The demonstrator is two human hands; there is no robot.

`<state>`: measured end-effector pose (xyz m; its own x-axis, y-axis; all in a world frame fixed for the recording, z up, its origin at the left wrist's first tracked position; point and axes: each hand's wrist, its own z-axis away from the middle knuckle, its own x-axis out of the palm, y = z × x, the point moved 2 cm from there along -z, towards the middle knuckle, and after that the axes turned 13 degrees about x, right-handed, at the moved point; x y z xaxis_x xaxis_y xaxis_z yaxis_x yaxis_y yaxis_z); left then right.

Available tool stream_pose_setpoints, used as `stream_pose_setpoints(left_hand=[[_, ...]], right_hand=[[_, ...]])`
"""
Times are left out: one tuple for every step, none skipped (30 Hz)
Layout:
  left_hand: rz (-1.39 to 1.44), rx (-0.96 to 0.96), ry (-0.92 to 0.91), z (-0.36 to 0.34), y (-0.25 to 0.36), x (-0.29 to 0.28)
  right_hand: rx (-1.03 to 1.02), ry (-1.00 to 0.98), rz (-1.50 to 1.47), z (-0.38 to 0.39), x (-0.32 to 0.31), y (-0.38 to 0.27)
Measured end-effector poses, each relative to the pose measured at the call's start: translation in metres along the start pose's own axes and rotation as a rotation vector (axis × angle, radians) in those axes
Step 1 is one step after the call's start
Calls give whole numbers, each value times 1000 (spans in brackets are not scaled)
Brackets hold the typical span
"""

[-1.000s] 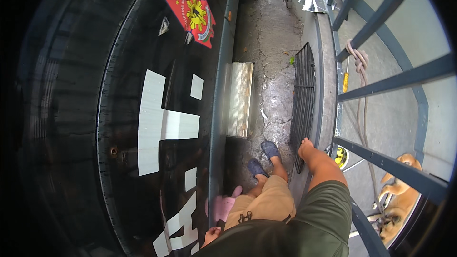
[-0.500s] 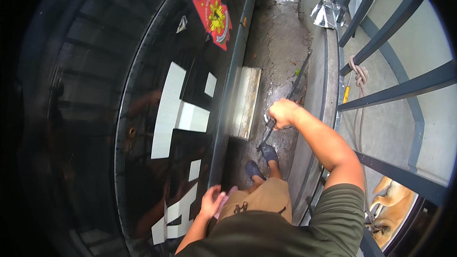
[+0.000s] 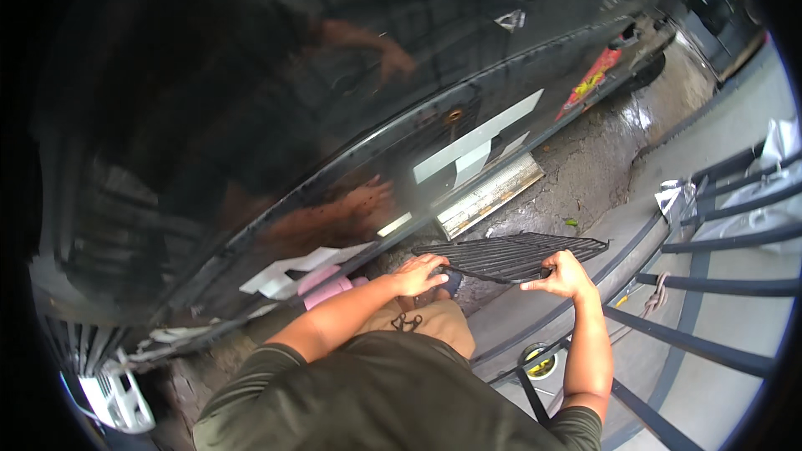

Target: The person unscrews a screw from a black vehicle panel using a screwdriver, handles the screw, and then attempts to use the screwdriver on a different part of the panel.

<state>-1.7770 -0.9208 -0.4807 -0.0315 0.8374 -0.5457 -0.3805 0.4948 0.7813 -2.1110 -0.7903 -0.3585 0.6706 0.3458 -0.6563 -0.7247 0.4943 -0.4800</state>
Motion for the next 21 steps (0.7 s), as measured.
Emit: stream_pose_setpoints(left_hand=[[-25, 69, 103, -1, 5, 3], [-13, 61, 125, 0, 9, 10], [56, 60, 60, -1, 15, 13], [127, 56, -14, 3, 27, 16], [172, 35, -58, 8, 35, 14], [179, 30, -50, 14, 36, 17], [174, 65, -60, 20, 38, 21], [170, 100, -69, 27, 40, 24], [176, 89, -54, 35, 38, 24], [192, 70, -45, 44, 35, 25], [209, 49, -32, 56, 32, 25], [229, 19, -5, 72, 28, 26], [222, 19, 46, 91, 8, 38], [190, -62, 29, 111, -6, 47], [282, -164, 67, 126, -6, 46], [376, -267, 115, 143, -4, 44], [201, -244, 246, 154, -9, 51], [209, -278, 292, 164, -7, 47], [140, -257, 357, 175, -1, 41], [68, -249, 428, 190, 3, 41], [-42, -234, 547, 203, 3, 48]], right_hand=[[12, 55, -22, 1, -6, -4], [26, 111, -48, 3, -12, -8], [-75, 88, -182, 2, -16, -14], [-78, 79, -174, 3, -19, -17], [-88, 55, -150, 4, -22, -21], [-100, 31, -127, 4, -24, -25], [-104, 22, -121, 4, -23, -27], [-74, 5, -39, 3, -21, -28], [-52, -13, 48, -2, -20, -31], [-67, -25, 60, -3, -17, -35], [-109, -6, 20, -1, -12, -41], [-162, 3, -14, -2, -7, -49], [-176, 55, -2, -1, -2, -55], [-196, 104, 8, 0, 4, -62], [-164, 58, -34, 0, 11, -66], [-139, 7, -70, 1, 17, -74], [-137, 22, -90, 5, 19, -86], [-129, 40, -110, 9, 24, -94], [-135, 56, -203, 4, 36, -82], [-118, 21, -199, 9, 33, -96], [-140, 59, -290, 18, 31, -116]])
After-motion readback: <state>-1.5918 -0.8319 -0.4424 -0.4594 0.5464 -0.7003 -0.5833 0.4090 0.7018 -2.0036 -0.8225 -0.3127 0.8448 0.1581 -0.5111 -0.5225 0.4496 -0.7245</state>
